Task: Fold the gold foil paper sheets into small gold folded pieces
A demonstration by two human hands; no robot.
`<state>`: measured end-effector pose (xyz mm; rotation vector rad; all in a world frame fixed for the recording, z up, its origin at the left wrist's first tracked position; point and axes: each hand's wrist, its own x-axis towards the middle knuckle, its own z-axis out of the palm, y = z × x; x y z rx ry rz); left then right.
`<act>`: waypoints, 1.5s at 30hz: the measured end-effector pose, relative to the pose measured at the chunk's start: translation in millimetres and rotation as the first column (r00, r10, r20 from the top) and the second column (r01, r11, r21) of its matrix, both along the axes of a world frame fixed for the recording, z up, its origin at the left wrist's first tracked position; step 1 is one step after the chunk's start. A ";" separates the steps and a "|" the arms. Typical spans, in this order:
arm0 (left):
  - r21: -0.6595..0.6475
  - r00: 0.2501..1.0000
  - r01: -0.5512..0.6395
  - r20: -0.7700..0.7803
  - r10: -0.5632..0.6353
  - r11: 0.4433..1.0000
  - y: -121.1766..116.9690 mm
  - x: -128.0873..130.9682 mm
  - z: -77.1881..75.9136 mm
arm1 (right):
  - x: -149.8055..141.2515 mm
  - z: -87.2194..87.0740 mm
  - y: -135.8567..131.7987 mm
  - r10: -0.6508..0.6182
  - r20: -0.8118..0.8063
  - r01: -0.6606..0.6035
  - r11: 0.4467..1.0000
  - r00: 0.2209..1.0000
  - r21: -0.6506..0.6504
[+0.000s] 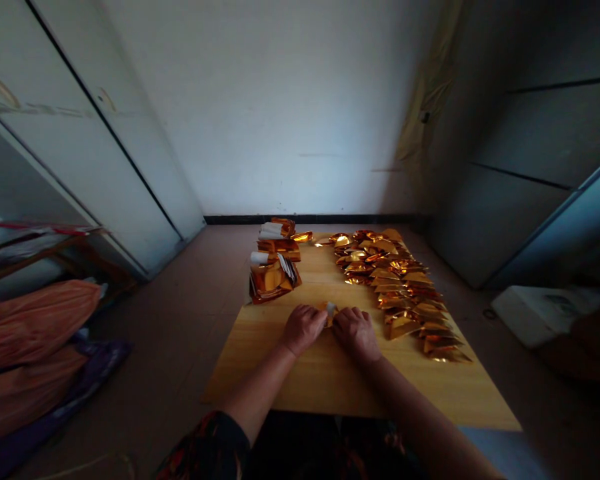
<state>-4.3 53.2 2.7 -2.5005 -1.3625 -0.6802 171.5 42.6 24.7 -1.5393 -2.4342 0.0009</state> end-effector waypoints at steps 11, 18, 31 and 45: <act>-0.193 0.981 0.154 0.146 -0.127 0.969 -2.5 -17.6 3.6 | 6.2 -11.4 6.6 0.085 0.070 -0.089 0.994 0.994 0.057; -0.123 0.989 0.144 0.035 -0.141 0.982 -2.7 -10.9 3.9 | 7.3 -9.8 5.9 0.099 0.029 -0.101 0.991 0.995 0.083; -0.182 0.956 0.033 0.294 0.023 0.983 -0.7 10.2 2.7 | 12.7 -6.7 5.4 -0.070 -0.100 0.063 0.995 0.992 -0.073; -0.322 0.824 -0.023 0.531 0.200 0.946 10.2 6.2 -5.6 | 0.2 -3.7 10.8 -0.220 -0.028 0.217 0.971 0.975 -0.099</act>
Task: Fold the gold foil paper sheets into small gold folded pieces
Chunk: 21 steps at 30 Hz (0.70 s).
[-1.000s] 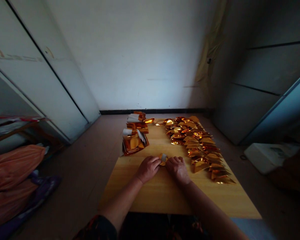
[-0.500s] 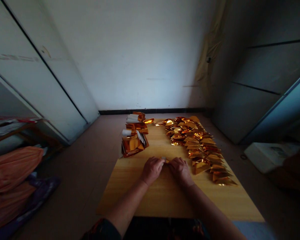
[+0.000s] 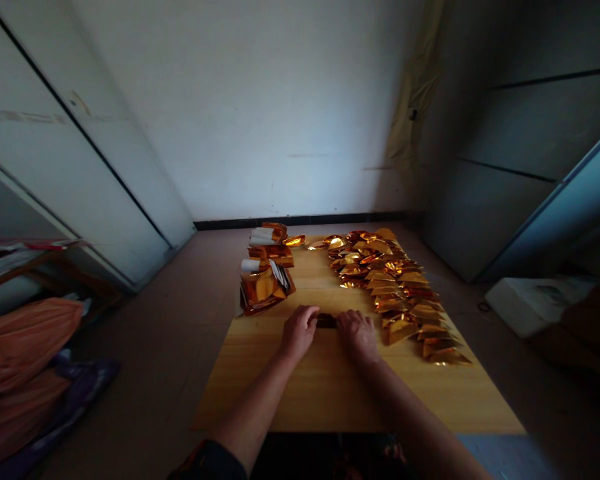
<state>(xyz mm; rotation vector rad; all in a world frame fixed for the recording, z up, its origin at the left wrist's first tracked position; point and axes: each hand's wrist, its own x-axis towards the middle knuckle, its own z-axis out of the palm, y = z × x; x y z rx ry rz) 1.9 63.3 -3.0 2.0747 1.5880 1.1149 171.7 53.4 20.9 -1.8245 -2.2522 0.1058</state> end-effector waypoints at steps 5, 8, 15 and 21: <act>-0.002 0.998 -0.051 -0.048 0.051 0.999 1.0 5.1 -3.4 | -1.0 -0.3 0.5 -0.016 -0.002 0.016 1.000 1.000 0.005; -0.005 0.995 -0.056 -0.084 0.055 0.998 1.0 5.6 -4.6 | -1.4 -2.2 1.1 -0.020 0.015 0.020 1.000 1.000 0.010; -0.018 0.980 -0.087 -0.179 0.083 0.996 -0.6 8.0 -3.3 | -4.1 -2.7 0.6 -0.048 -0.009 0.048 0.999 0.999 0.009; -0.058 0.959 -0.095 -0.274 0.076 0.994 -1.9 12.6 2.0 | -3.0 0.5 4.0 -0.042 -0.005 0.042 0.998 0.999 -0.038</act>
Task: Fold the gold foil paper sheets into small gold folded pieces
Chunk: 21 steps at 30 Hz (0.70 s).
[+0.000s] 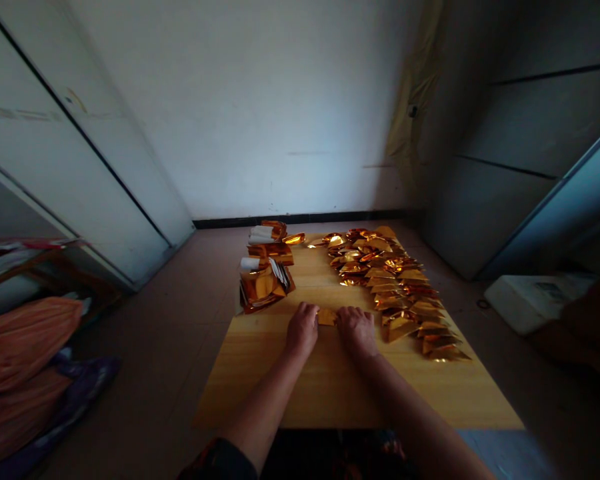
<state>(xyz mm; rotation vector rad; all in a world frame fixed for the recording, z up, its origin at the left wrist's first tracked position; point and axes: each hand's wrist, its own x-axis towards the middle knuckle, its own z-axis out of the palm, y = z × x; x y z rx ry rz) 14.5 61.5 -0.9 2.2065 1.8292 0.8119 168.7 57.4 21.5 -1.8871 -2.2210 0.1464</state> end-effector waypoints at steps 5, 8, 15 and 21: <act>-0.071 0.991 0.004 -0.131 -0.013 0.997 -0.2 2.6 6.5 | -0.1 6.1 6.9 0.001 0.016 0.000 0.998 1.000 -0.059; -0.102 0.983 0.016 -0.181 -0.034 0.995 0.0 3.6 11.4 | -1.8 11.7 10.7 -0.007 0.037 0.011 0.994 0.999 -0.104; -0.126 0.958 0.022 -0.282 -0.057 0.992 3.6 6.2 18.0 | -6.7 20.6 11.6 -0.026 0.096 0.037 0.993 0.995 -0.116; -0.149 0.943 0.003 -0.328 -0.052 0.989 5.3 3.0 21.6 | -5.8 17.7 11.6 -0.034 0.068 0.040 0.995 0.997 -0.087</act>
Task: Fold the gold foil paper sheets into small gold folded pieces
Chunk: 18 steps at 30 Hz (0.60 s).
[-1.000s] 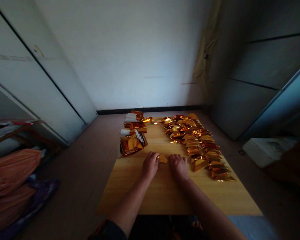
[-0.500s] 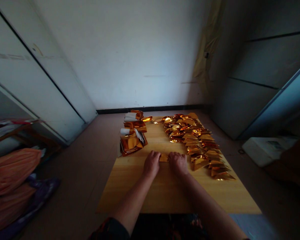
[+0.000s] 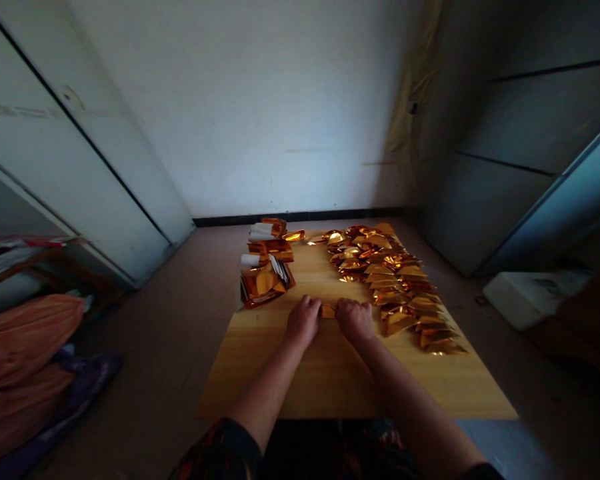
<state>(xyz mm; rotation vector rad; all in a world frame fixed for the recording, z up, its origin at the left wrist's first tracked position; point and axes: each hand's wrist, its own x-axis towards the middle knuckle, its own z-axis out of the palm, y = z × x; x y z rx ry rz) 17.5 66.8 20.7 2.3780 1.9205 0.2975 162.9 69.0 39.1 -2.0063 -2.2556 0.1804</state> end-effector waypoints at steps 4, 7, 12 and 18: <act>-0.013 1.000 0.004 -0.029 -0.004 1.000 -0.4 -1.8 0.5 | 2.4 -5.0 0.1 0.006 -0.018 -0.006 1.000 1.000 0.029; -0.017 0.998 0.013 -0.055 -0.014 1.000 -1.9 -2.1 -0.8 | 4.1 -7.5 -2.0 0.019 -0.023 -0.018 0.999 1.000 0.051; 0.035 0.997 0.046 -0.072 -0.043 0.998 -4.5 -5.7 -2.7 | 7.1 -9.7 -7.5 0.142 0.004 -0.142 0.985 0.990 0.099; 0.069 0.989 0.148 -0.005 -0.148 0.987 -4.4 -20.3 -1.1 | 6.5 -11.2 -4.4 0.282 0.029 -0.283 0.955 0.959 0.085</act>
